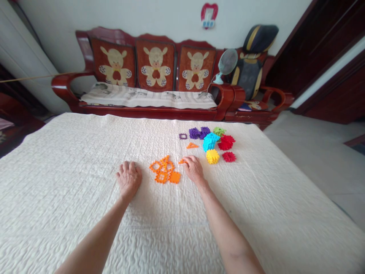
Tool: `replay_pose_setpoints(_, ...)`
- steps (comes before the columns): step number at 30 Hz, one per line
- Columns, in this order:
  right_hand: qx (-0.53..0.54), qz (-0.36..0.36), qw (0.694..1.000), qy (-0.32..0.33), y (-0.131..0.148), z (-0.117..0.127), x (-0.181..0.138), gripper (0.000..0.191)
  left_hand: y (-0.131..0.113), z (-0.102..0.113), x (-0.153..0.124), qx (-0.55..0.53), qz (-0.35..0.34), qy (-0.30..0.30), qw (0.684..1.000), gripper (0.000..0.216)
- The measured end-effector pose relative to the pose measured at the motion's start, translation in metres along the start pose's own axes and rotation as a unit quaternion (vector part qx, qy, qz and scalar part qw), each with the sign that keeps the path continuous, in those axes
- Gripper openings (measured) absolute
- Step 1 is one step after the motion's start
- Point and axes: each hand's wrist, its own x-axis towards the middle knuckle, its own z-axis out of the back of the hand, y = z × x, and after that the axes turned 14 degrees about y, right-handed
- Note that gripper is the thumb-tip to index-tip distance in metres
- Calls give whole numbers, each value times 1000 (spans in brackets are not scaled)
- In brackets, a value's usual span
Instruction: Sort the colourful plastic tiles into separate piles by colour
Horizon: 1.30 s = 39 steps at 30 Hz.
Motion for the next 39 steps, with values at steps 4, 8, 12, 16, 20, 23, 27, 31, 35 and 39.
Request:
replay_pose_setpoints(4,3,-22,998,54,0,8,8,27,0,0,0,-5,-1,-2,1000,39)
replay_pose_setpoints(8,0,-16,996,92,-6,12,13,31,0,0,-1,-3,-3,0,1000,40)
replay_pose_setpoints(12,-7,2,994,108,-13,9,14,36,0,1,-2,-4,-6,-2,1000,41)
replay_pose_setpoints(16,8,-15,998,62,-22,8,24,33,1,0,-1,-2,-5,-4,1000,41)
replay_pose_setpoints(20,13,-45,999,5,-39,17,54,37,0,0,-1,1,-4,-5,1000,40)
replay_pose_setpoints(23,15,-87,996,-22,-51,24,78,36,0,1,-1,-4,-2,-4,1000,40)
replay_pose_setpoints(27,0,-104,994,-17,-58,25,96,33,0,2,-1,-13,-4,5,1000,40)
replay_pose_setpoints(31,-9,-96,995,-24,-64,18,98,32,0,2,-1,-10,-5,7,1000,40)
replay_pose_setpoints(35,1,-87,996,-26,-70,13,96,31,0,1,0,-5,-5,1,1000,39)
replay_pose_setpoints(39,-22,-81,995,-46,-70,13,93,27,-1,1,-1,-3,-4,-1,1000,39)
